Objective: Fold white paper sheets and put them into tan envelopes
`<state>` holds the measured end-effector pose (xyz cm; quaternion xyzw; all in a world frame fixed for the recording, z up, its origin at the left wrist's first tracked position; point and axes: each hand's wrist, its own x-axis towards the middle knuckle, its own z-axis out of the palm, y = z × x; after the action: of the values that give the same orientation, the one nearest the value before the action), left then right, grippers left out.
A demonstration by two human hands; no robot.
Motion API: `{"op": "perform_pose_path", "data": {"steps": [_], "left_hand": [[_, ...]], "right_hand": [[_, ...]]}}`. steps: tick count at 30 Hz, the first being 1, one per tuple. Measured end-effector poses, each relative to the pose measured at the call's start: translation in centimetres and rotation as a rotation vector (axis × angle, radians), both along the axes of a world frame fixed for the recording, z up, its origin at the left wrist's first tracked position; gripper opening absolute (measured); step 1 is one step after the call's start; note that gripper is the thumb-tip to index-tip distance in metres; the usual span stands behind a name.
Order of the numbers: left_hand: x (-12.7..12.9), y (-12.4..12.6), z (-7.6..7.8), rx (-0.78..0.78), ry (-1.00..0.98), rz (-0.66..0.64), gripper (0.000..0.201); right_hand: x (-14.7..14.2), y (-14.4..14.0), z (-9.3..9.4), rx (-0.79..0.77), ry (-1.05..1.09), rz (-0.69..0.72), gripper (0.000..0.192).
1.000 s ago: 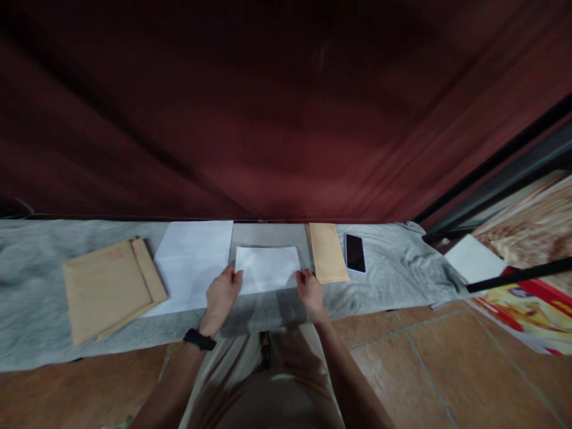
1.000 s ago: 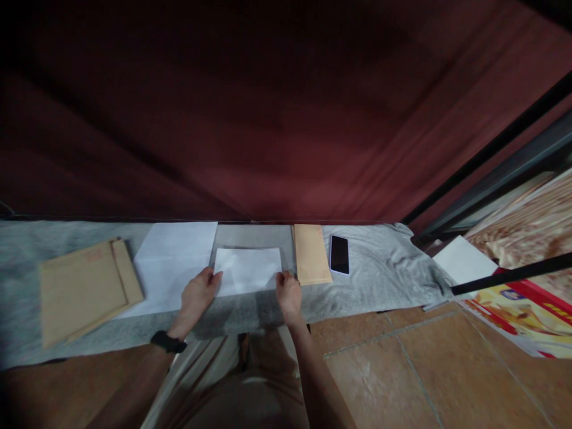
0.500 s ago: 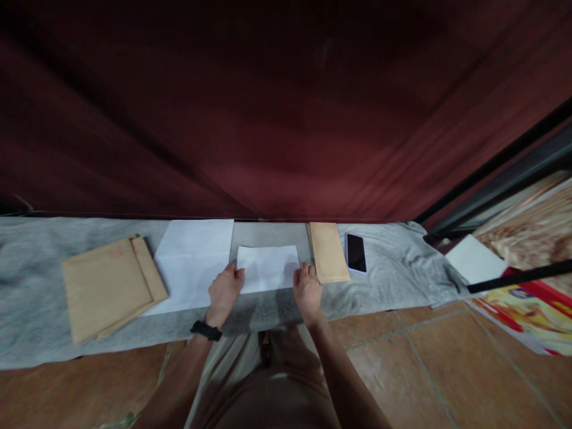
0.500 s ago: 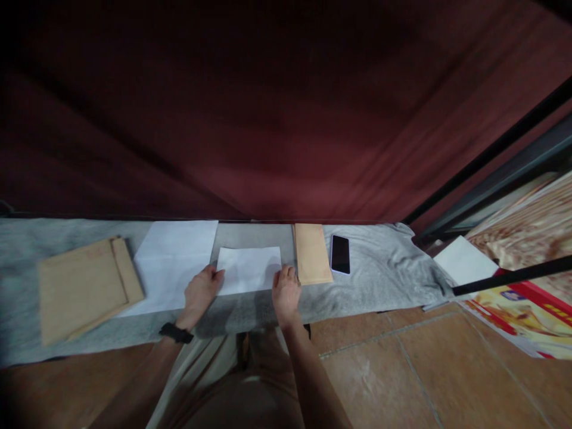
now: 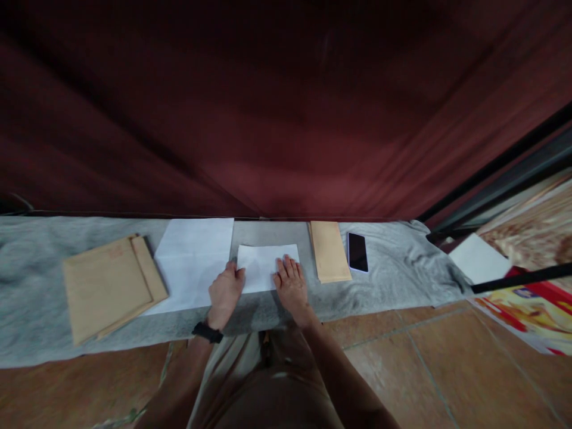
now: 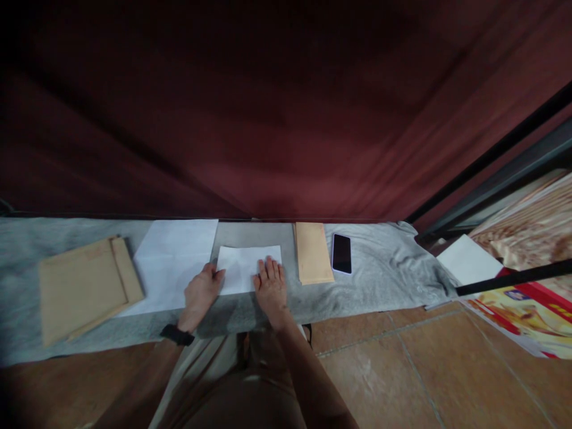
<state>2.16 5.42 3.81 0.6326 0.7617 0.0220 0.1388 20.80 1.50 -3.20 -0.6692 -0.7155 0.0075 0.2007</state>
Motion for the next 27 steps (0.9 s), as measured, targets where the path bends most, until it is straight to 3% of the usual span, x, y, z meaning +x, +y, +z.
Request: {"op": "perform_pose_path", "data": {"steps": [3, 6, 8, 10, 13, 18, 22, 27], "left_hand": [[0.9, -0.8, -0.6, 0.241, 0.05, -0.063, 0.039], [2.8, -1.2, -1.6, 0.477, -0.013, -0.277, 0.042], [4.3, -0.9, -2.6, 0.514, -0.099, -0.472, 0.046], [5.5, -0.3, -3.7, 0.473, -0.13, -0.556, 0.049], [6.1, 0.5, -5.3, 0.401, -0.124, -0.535, 0.054], [4.9, 0.6, -6.9, 0.393, -0.076, -0.453, 0.058], [4.3, 0.3, -7.0, 0.393, -0.031, -0.407, 0.059], [4.2, 0.1, -6.5, 0.342, 0.007, -0.452, 0.059]], "right_hand": [[0.0, 0.0, -0.2, 0.007, -0.012, -0.004, 0.051], [-0.1, 0.1, -0.1, -0.009, -0.023, -0.006, 0.052], [-0.1, 0.1, 0.1, -0.025, -0.032, -0.005, 0.052], [-0.1, 0.1, 0.2, -0.033, -0.039, -0.002, 0.051], [-0.1, 0.0, 0.0, -0.03, -0.037, 0.0, 0.05], [0.1, 0.2, -0.2, -0.01, 0.017, -0.019, 0.047], [-0.6, 1.7, 0.6, -0.022, 0.104, -0.069, 0.046], [-2.6, 4.4, 1.2, -0.044, 0.113, 0.088, 0.047]]}}
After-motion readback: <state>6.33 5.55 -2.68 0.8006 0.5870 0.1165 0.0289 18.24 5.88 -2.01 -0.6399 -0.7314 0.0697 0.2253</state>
